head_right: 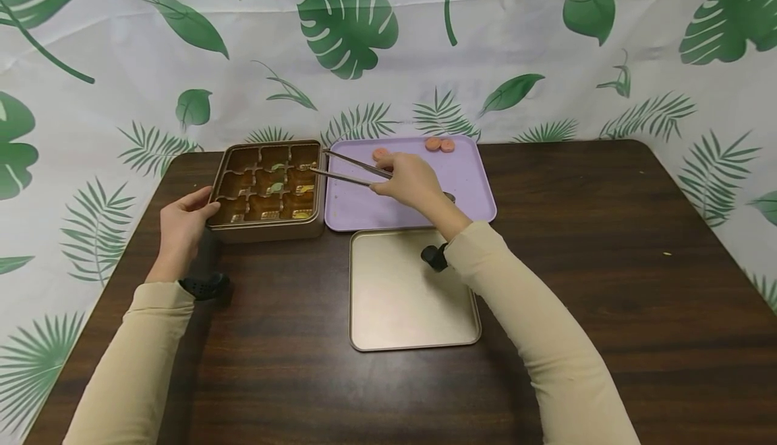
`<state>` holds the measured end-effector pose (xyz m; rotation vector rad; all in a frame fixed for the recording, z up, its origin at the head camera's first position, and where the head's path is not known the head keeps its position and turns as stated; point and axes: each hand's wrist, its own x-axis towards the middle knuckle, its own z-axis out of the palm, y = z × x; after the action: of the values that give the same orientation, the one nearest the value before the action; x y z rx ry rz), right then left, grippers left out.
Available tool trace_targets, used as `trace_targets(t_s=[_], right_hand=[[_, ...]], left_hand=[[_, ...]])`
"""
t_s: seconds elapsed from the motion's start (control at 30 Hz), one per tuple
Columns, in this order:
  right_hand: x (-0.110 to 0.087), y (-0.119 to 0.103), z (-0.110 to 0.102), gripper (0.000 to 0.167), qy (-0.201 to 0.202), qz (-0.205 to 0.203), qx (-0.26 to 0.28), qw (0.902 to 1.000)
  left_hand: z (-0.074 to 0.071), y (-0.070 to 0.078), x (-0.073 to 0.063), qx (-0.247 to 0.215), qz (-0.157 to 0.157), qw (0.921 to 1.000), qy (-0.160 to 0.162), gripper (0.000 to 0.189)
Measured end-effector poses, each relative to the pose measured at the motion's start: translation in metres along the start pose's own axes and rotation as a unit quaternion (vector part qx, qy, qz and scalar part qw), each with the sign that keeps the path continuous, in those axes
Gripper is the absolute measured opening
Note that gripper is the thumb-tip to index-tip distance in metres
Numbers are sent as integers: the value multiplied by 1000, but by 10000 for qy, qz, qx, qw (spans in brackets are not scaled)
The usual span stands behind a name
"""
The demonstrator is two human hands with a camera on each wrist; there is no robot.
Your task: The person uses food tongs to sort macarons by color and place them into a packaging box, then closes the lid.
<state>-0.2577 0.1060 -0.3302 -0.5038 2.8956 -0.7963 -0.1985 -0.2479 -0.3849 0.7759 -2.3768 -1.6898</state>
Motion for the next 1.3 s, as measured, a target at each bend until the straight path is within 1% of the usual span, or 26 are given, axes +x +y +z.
trace_targets(t_s=[0.17, 0.4, 0.73, 1.03, 1.3], right_hand=[[-7, 12, -8, 44, 137, 24, 14, 9999], [-15, 29, -17, 38, 221, -81, -16, 9997], [-23, 54, -24, 39, 224, 214, -32, 9995], [-30, 72, -27, 44, 319, 385, -376, 9980], [-30, 83, -27, 44, 349, 552, -492, 9966]], left_hand=[[0, 1, 0, -24, -36, 10000, -3, 43], [0, 2, 1, 7, -96, 10000, 11, 43], [0, 1, 1, -11, -83, 10000, 36, 42], [0, 0, 0, 41, 8, 10000, 12, 43], [-1, 0, 0, 21, 29, 10000, -27, 43]])
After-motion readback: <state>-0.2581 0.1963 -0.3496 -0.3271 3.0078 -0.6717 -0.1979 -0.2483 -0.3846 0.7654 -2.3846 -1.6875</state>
